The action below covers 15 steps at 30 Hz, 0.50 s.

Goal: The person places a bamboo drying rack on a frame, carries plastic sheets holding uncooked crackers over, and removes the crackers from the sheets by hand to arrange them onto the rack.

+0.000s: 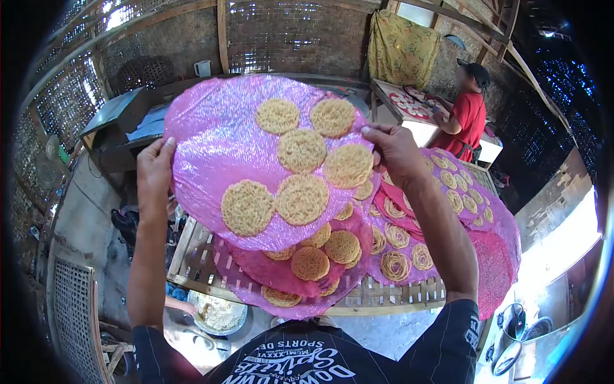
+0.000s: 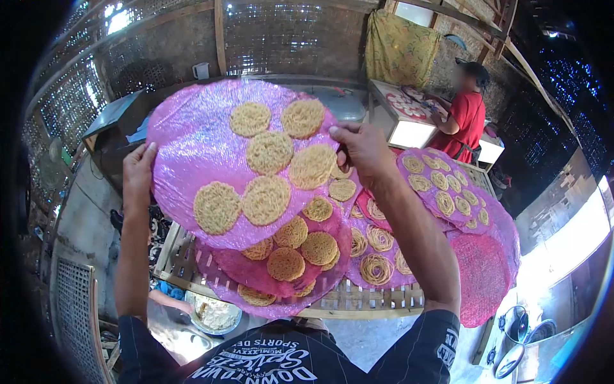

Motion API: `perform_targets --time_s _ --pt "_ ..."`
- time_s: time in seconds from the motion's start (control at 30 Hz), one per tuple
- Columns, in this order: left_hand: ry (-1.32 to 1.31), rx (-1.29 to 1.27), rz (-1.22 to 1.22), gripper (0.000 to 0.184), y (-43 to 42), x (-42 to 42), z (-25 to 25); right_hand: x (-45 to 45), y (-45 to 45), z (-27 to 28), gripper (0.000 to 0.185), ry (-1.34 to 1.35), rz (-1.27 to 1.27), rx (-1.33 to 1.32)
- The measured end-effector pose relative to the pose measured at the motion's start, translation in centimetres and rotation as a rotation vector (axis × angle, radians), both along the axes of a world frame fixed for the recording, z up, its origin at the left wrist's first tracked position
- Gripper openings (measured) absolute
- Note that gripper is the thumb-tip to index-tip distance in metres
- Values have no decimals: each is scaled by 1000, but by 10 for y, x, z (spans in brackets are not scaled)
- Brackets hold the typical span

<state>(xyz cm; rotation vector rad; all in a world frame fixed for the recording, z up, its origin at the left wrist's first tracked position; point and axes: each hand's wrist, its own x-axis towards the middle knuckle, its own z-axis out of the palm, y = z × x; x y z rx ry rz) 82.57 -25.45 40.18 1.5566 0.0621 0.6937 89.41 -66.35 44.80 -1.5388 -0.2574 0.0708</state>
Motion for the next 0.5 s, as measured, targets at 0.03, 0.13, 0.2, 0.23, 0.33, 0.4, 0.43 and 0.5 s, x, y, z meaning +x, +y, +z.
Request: perform_targets --time_s 0.03,0.13,0.2,0.23,0.33,0.4,0.43,0.5 --pt "-9 -6 -17 26 2 -3 2 -2 -1 3 20 -2 3 6" --pt "10 16 -56 24 5 -11 4 -10 -5 -5 21 -11 -16 -31" --pt "81 86 -65 23 -4 -30 -8 -19 -13 -27 21 -5 -20 -82" --pt "82 76 -76 22 -7 -35 -22 -30 -14 -36 21 -28 -37 -133" --pt "178 95 -106 21 -15 -38 -79 -51 -25 -87 23 106 -88 -308" --pt "303 206 -120 20 -25 -40 -102 -53 -36 -129 23 108 -105 -418" --pt "341 318 -68 18 -39 -45 -98 -55 -38 -143 22 84 -127 -468" --pt "315 466 -55 18 -34 -38 -113 -63 -42 -155 22 70 -164 -532"
